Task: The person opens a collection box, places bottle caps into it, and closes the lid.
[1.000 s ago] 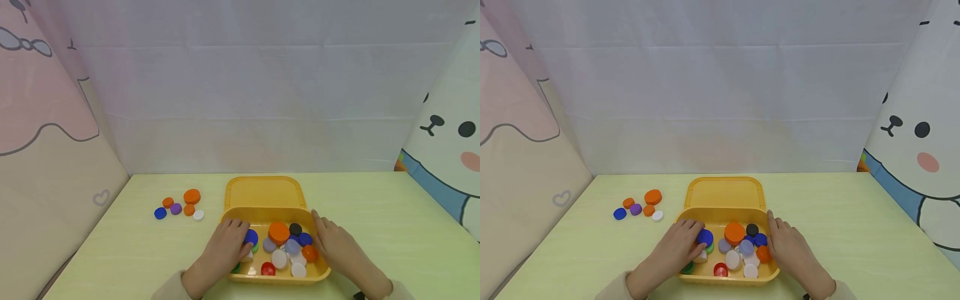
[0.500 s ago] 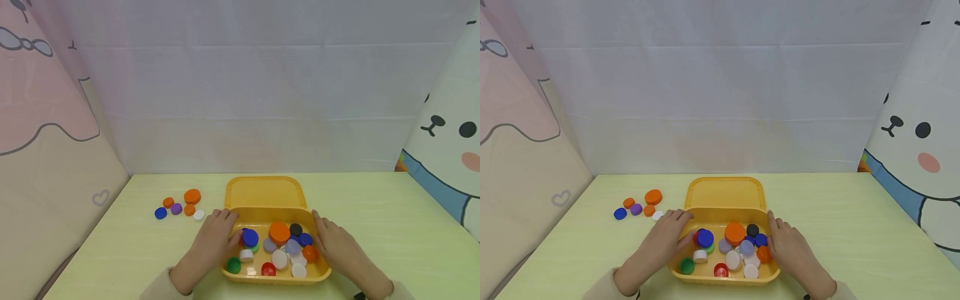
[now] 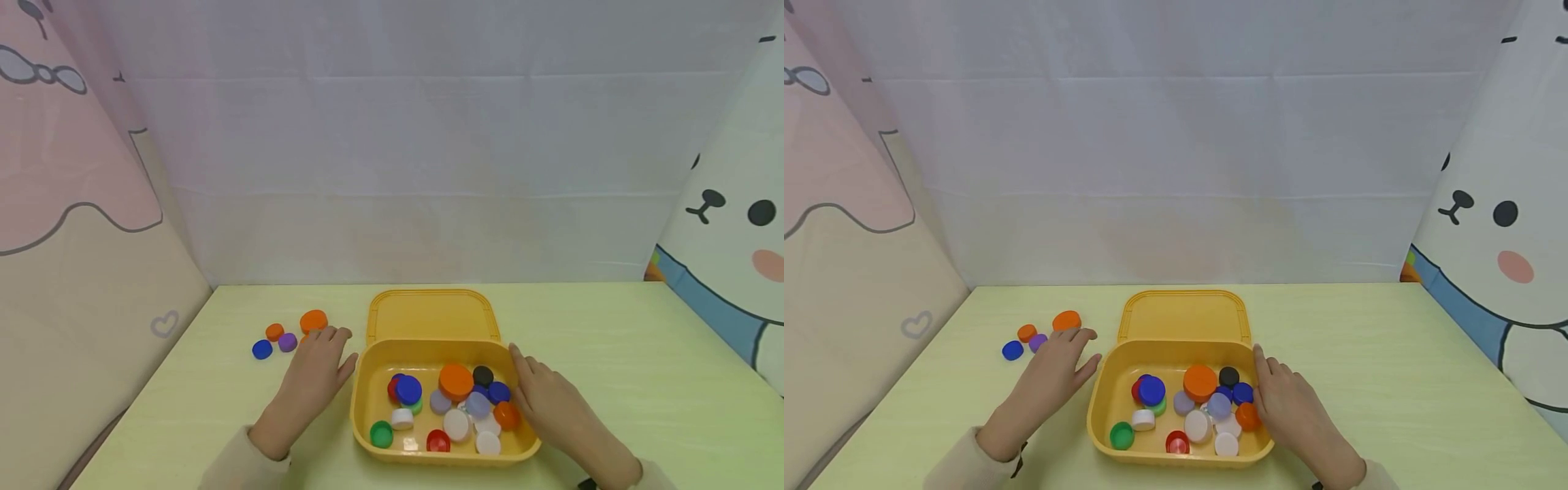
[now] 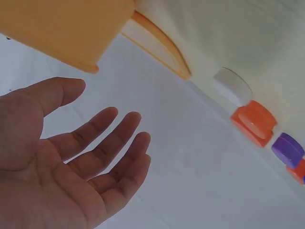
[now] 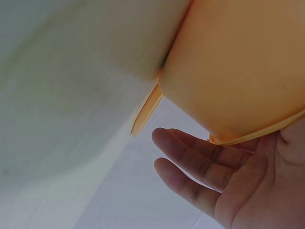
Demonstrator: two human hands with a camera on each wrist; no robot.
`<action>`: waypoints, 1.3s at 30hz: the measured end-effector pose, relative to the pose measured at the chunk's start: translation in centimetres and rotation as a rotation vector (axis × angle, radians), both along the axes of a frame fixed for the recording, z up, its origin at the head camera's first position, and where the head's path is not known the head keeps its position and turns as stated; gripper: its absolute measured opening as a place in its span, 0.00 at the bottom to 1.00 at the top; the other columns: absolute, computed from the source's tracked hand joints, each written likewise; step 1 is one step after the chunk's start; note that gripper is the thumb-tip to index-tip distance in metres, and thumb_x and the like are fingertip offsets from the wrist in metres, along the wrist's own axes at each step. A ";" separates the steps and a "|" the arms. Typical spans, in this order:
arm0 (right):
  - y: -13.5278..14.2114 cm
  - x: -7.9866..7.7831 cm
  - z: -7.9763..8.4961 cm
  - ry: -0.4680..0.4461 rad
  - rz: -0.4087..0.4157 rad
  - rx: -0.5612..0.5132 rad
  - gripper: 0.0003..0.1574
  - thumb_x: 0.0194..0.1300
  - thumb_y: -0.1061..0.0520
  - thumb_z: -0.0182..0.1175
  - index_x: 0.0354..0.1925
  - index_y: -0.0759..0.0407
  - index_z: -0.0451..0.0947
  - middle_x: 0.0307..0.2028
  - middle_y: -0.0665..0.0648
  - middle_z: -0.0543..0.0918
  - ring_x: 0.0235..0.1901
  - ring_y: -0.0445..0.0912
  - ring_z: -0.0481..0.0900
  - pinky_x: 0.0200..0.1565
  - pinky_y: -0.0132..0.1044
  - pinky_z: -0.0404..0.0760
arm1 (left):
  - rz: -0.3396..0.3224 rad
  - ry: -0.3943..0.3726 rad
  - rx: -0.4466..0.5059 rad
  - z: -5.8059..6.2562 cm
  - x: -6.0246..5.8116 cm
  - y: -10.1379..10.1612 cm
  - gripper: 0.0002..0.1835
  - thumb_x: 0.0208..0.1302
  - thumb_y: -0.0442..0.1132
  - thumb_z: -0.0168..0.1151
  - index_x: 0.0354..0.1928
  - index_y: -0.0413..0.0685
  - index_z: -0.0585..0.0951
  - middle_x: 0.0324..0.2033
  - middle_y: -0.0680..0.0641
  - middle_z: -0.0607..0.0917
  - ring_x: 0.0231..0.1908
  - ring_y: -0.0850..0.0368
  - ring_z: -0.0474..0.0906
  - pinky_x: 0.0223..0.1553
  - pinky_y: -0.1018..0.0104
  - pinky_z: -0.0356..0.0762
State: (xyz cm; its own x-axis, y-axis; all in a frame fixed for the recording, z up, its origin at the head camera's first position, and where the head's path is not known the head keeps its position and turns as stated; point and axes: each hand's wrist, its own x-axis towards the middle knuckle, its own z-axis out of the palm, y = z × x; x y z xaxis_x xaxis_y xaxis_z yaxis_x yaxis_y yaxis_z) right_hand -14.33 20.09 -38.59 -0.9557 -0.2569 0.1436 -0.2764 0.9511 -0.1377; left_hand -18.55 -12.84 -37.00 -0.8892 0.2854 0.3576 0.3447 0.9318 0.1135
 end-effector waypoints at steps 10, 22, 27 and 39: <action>0.0 0.0 -0.1 0.010 0.002 -0.005 0.34 0.62 0.55 0.52 0.63 0.71 0.59 0.46 0.65 0.77 0.41 0.55 0.78 0.44 0.50 0.77 | 0.089 -0.069 -0.049 -1.8 -2.1 -2.8 0.16 0.55 0.43 0.63 0.42 0.40 0.77 0.35 0.42 0.81 0.35 0.45 0.74 0.37 0.56 0.76; 0.1 0.1 -0.1 0.018 0.000 -0.009 0.34 0.62 0.56 0.52 0.63 0.70 0.59 0.47 0.65 0.77 0.42 0.56 0.78 0.45 0.50 0.77 | 0.110 -0.085 -0.122 -2.7 -3.0 -3.7 0.16 0.53 0.44 0.65 0.37 0.38 0.77 0.32 0.41 0.78 0.32 0.42 0.71 0.37 0.54 0.72; 0.1 0.1 -0.2 0.047 0.004 -0.013 0.34 0.61 0.57 0.53 0.62 0.71 0.60 0.46 0.65 0.78 0.42 0.56 0.78 0.45 0.50 0.77 | 0.119 -0.091 -0.148 -3.0 -3.2 -4.0 0.15 0.53 0.44 0.65 0.36 0.39 0.77 0.31 0.42 0.77 0.33 0.43 0.70 0.37 0.54 0.72; 0.0 0.0 -0.1 0.004 -0.007 -0.003 0.34 0.62 0.56 0.52 0.63 0.70 0.59 0.46 0.64 0.77 0.41 0.55 0.78 0.45 0.50 0.77 | 0.079 -0.054 -0.220 -3.4 -3.7 -4.2 0.16 0.51 0.45 0.67 0.36 0.39 0.77 0.32 0.41 0.77 0.36 0.43 0.70 0.37 0.54 0.73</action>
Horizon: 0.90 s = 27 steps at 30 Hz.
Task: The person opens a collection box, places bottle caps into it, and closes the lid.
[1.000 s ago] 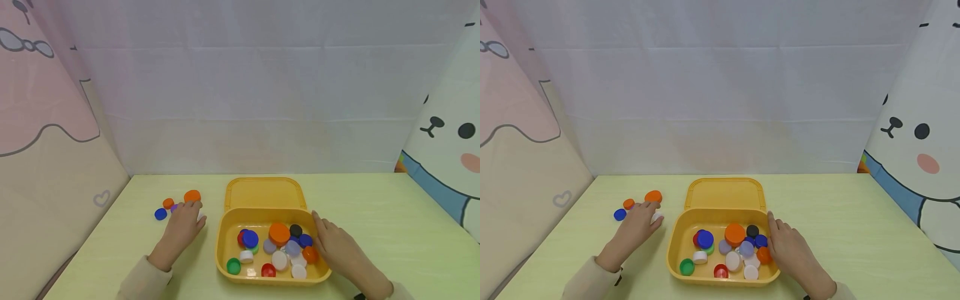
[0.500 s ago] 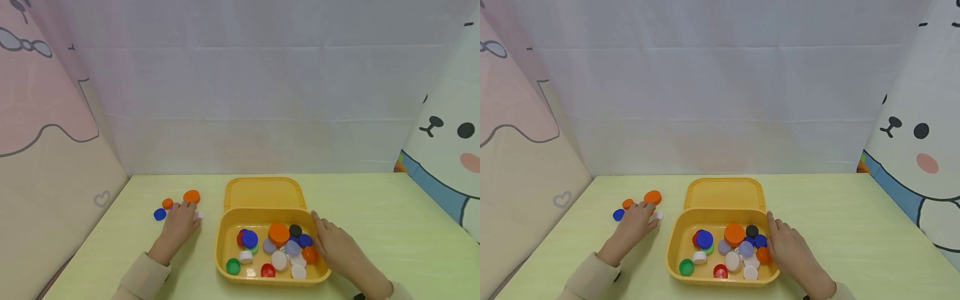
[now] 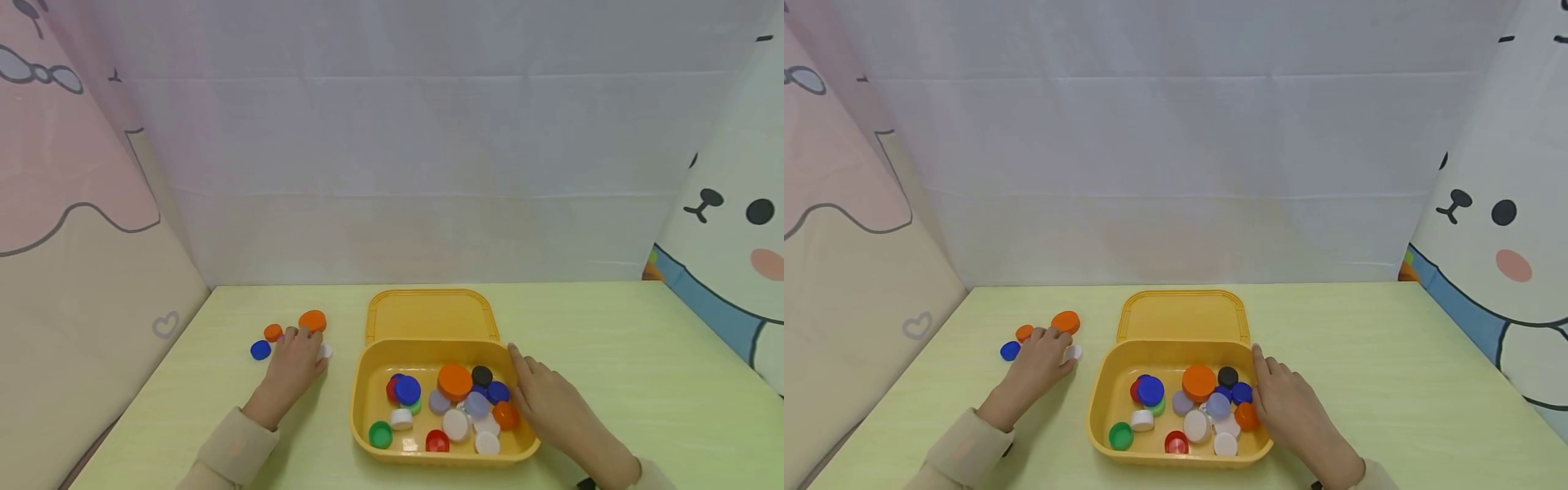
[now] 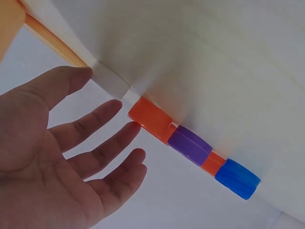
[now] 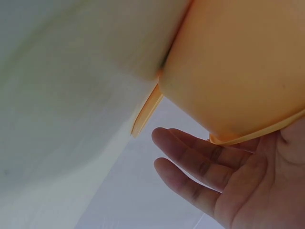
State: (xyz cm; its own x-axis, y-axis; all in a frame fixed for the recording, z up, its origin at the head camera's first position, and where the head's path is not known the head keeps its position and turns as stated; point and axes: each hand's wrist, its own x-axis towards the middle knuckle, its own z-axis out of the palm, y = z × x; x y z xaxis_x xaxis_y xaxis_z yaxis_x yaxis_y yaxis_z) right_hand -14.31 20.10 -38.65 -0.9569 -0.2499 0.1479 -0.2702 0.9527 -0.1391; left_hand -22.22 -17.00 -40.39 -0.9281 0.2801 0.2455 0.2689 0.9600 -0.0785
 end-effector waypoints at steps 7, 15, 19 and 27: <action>0.0 -0.1 0.0 0.028 0.005 0.000 0.34 0.61 0.57 0.52 0.62 0.71 0.60 0.45 0.64 0.78 0.40 0.55 0.78 0.44 0.49 0.77 | -0.003 -0.012 -0.021 -0.1 -0.2 0.0 0.16 0.51 0.45 0.66 0.34 0.39 0.77 0.31 0.41 0.75 0.37 0.42 0.69 0.37 0.53 0.72; -0.1 -0.2 0.1 0.012 0.002 0.006 0.34 0.62 0.56 0.52 0.62 0.71 0.60 0.43 0.63 0.78 0.37 0.52 0.78 0.42 0.48 0.78 | 0.001 -0.010 -0.026 -0.4 -0.2 -0.1 0.18 0.51 0.46 0.66 0.34 0.38 0.77 0.33 0.40 0.74 0.38 0.41 0.70 0.37 0.52 0.73; -0.1 -0.1 0.2 -0.010 -0.002 0.011 0.34 0.62 0.55 0.52 0.63 0.71 0.59 0.44 0.62 0.78 0.38 0.52 0.78 0.43 0.48 0.78 | -0.005 0.000 -0.025 -0.5 -0.2 -0.2 0.19 0.50 0.47 0.66 0.32 0.37 0.76 0.31 0.40 0.74 0.36 0.42 0.70 0.36 0.53 0.72; 0.0 -0.1 0.1 0.005 0.006 0.007 0.34 0.62 0.56 0.52 0.62 0.71 0.60 0.42 0.62 0.78 0.35 0.50 0.77 0.41 0.47 0.78 | -0.035 0.063 -0.013 -0.3 0.0 -0.1 0.21 0.48 0.48 0.68 0.31 0.37 0.74 0.28 0.42 0.73 0.31 0.44 0.69 0.30 0.56 0.71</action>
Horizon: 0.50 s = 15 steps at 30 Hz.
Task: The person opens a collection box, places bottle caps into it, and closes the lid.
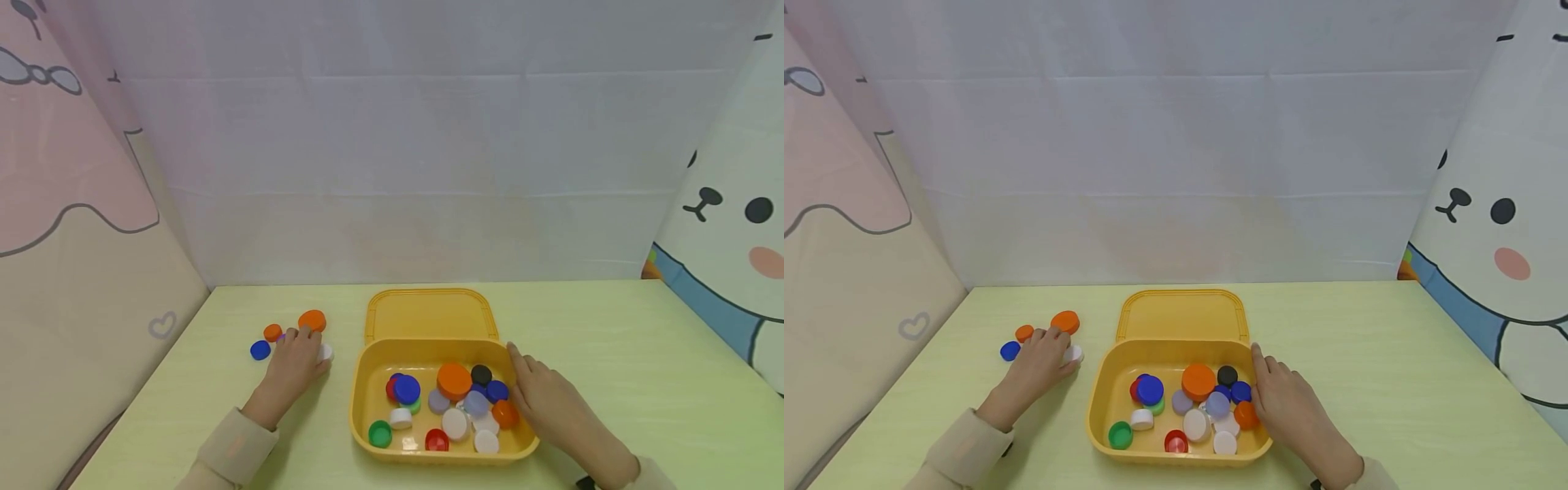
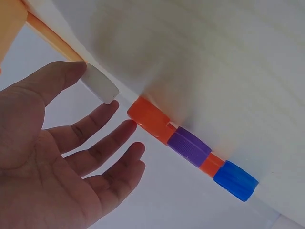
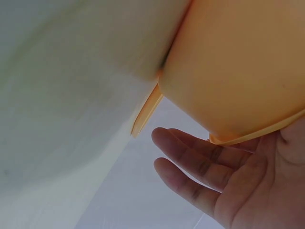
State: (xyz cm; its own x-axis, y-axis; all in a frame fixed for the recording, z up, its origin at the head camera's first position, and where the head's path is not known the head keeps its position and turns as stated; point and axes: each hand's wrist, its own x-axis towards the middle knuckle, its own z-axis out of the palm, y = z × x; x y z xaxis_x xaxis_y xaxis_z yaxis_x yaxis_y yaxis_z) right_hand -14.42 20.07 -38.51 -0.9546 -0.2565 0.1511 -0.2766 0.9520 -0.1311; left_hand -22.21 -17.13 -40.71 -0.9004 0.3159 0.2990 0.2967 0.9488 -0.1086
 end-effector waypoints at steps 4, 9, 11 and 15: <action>0.0 0.0 0.0 0.001 0.000 -0.002 0.34 0.62 0.56 0.52 0.62 0.71 0.60 0.41 0.62 0.78 0.34 0.50 0.77 0.41 0.47 0.78 | 0.000 0.007 0.007 0.3 0.2 0.2 0.21 0.48 0.48 0.68 0.31 0.38 0.74 0.27 0.43 0.74 0.31 0.45 0.69 0.30 0.57 0.71; 0.0 0.0 0.0 -0.001 0.000 -0.009 0.34 0.61 0.56 0.52 0.62 0.71 0.60 0.41 0.62 0.78 0.34 0.50 0.77 0.41 0.47 0.78 | 0.002 0.018 0.018 0.7 0.3 0.3 0.19 0.50 0.47 0.66 0.31 0.38 0.74 0.27 0.43 0.74 0.30 0.46 0.68 0.29 0.59 0.70; 0.0 0.0 0.0 0.004 0.002 -0.012 0.34 0.61 0.56 0.52 0.62 0.71 0.60 0.41 0.62 0.78 0.34 0.50 0.77 0.41 0.47 0.78 | -0.006 0.040 0.020 0.9 0.3 0.4 0.19 0.50 0.47 0.66 0.32 0.38 0.74 0.27 0.44 0.74 0.29 0.47 0.68 0.29 0.60 0.70; 0.0 0.0 0.0 0.003 0.001 -0.011 0.34 0.61 0.56 0.52 0.62 0.71 0.60 0.42 0.63 0.78 0.35 0.51 0.77 0.41 0.48 0.78 | -0.024 0.074 0.041 1.6 0.7 0.8 0.20 0.50 0.48 0.67 0.32 0.39 0.75 0.28 0.44 0.75 0.29 0.48 0.69 0.28 0.62 0.69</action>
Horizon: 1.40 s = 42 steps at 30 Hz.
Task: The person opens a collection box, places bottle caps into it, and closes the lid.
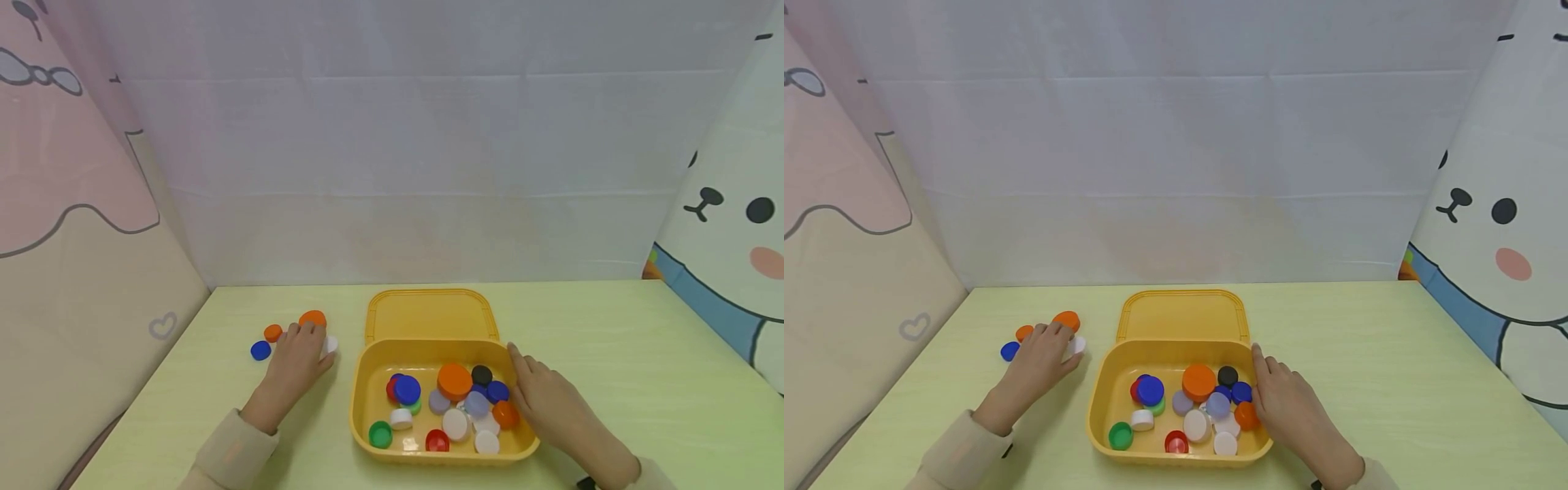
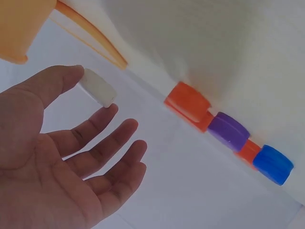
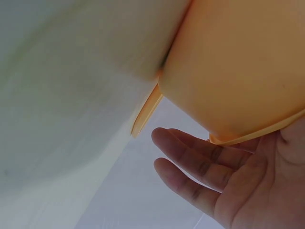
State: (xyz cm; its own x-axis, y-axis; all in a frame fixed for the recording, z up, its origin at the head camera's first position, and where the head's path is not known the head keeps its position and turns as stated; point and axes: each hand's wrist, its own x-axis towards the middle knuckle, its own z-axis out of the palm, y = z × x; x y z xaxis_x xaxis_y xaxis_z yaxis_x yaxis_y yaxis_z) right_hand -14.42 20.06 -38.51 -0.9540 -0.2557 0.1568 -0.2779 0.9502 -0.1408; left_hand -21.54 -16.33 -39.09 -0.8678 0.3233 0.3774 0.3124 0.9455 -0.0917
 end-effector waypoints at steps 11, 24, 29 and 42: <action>0.1 0.1 0.0 0.006 0.004 -0.005 0.34 0.62 0.56 0.52 0.62 0.72 0.60 0.43 0.63 0.78 0.38 0.53 0.78 0.42 0.49 0.78 | -0.006 -0.036 0.095 2.5 1.6 2.3 0.18 0.51 0.48 0.66 0.35 0.42 0.75 0.35 0.44 0.78 0.38 0.47 0.73 0.37 0.57 0.74; 0.1 0.1 -0.1 0.014 0.002 -0.005 0.34 0.61 0.57 0.52 0.62 0.71 0.60 0.43 0.63 0.78 0.38 0.52 0.77 0.42 0.48 0.78 | -0.102 0.086 0.089 4.0 3.8 4.9 0.18 0.52 0.49 0.66 0.35 0.41 0.75 0.35 0.45 0.79 0.34 0.50 0.72 0.38 0.63 0.72; 0.1 0.1 -0.1 0.009 0.003 -0.003 0.34 0.61 0.56 0.52 0.62 0.71 0.60 0.43 0.62 0.78 0.38 0.52 0.77 0.42 0.48 0.78 | -0.111 0.031 0.079 4.2 4.6 5.9 0.20 0.55 0.51 0.63 0.39 0.42 0.75 0.38 0.45 0.79 0.39 0.49 0.73 0.44 0.61 0.73; 0.1 0.1 -0.2 0.021 0.000 -0.011 0.34 0.61 0.57 0.52 0.62 0.71 0.60 0.44 0.63 0.78 0.39 0.53 0.78 0.43 0.49 0.77 | -0.185 -0.110 0.076 3.3 5.5 7.7 0.20 0.55 0.53 0.62 0.42 0.47 0.75 0.39 0.48 0.78 0.41 0.53 0.72 0.44 0.62 0.74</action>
State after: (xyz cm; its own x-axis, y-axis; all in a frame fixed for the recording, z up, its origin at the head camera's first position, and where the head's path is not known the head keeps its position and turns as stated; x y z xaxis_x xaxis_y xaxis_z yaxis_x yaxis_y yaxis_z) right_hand -14.33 20.13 -38.69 -0.9503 -0.2541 0.1801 -0.2812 0.9485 -0.1456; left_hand -16.02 -8.64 -35.82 -0.8338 0.4547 0.3131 0.4849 0.8743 0.0214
